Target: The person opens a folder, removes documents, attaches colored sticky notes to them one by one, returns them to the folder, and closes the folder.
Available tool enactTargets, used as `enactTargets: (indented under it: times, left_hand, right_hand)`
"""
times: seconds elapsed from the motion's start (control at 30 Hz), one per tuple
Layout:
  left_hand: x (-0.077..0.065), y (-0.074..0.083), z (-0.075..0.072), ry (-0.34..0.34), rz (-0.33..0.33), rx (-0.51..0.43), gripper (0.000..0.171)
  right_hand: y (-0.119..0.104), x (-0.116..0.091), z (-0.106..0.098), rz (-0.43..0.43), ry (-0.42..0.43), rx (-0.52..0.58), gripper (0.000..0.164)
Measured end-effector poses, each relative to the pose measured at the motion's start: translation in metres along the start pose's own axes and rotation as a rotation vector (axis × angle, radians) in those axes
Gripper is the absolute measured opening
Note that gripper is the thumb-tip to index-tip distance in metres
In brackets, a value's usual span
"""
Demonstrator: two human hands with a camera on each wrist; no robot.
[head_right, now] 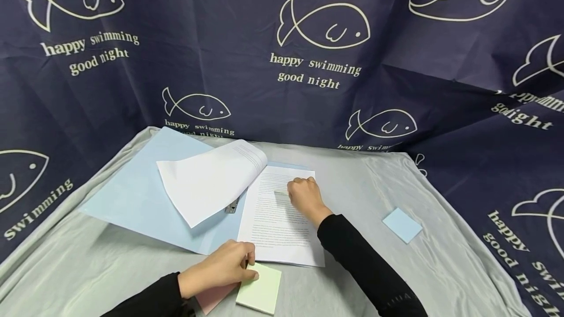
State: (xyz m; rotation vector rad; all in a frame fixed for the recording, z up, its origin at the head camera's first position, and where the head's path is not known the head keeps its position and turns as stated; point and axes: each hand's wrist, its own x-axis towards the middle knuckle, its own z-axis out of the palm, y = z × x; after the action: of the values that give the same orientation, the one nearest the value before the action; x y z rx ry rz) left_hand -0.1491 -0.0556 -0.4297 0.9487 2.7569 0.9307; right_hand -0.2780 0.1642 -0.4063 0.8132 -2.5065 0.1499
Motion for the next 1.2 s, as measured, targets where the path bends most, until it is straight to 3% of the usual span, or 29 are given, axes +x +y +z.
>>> enactTargets:
  times: [0.27, 0.4, 0.57, 0.77, 1.2]
  left_hand:
    - [0.01, -0.01, -0.007, 0.169, 0.021, 0.112, 0.018]
    - [0.015, -0.016, -0.008, 0.196, 0.028, 0.201, 0.024]
    - [0.018, -0.021, -0.009, 0.095, 0.037, 0.309, 0.036]
    - [0.019, -0.025, -0.01, -0.031, 0.022, 0.336, 0.041]
    - [0.018, -0.026, -0.016, -0.127, 0.01, 0.326, 0.049]
  right_hand:
    - [-0.005, 0.006, 0.003, -0.043, -0.024, -0.044, 0.016]
    - [-0.008, 0.008, 0.005, -0.054, -0.036, -0.058, 0.015]
    - [-0.009, 0.009, 0.005, -0.047, -0.052, -0.044, 0.015]
    - [-0.009, 0.009, 0.007, -0.054, -0.067, -0.041, 0.017]
    - [-0.015, 0.003, 0.016, -0.057, -0.162, -0.081, 0.024]
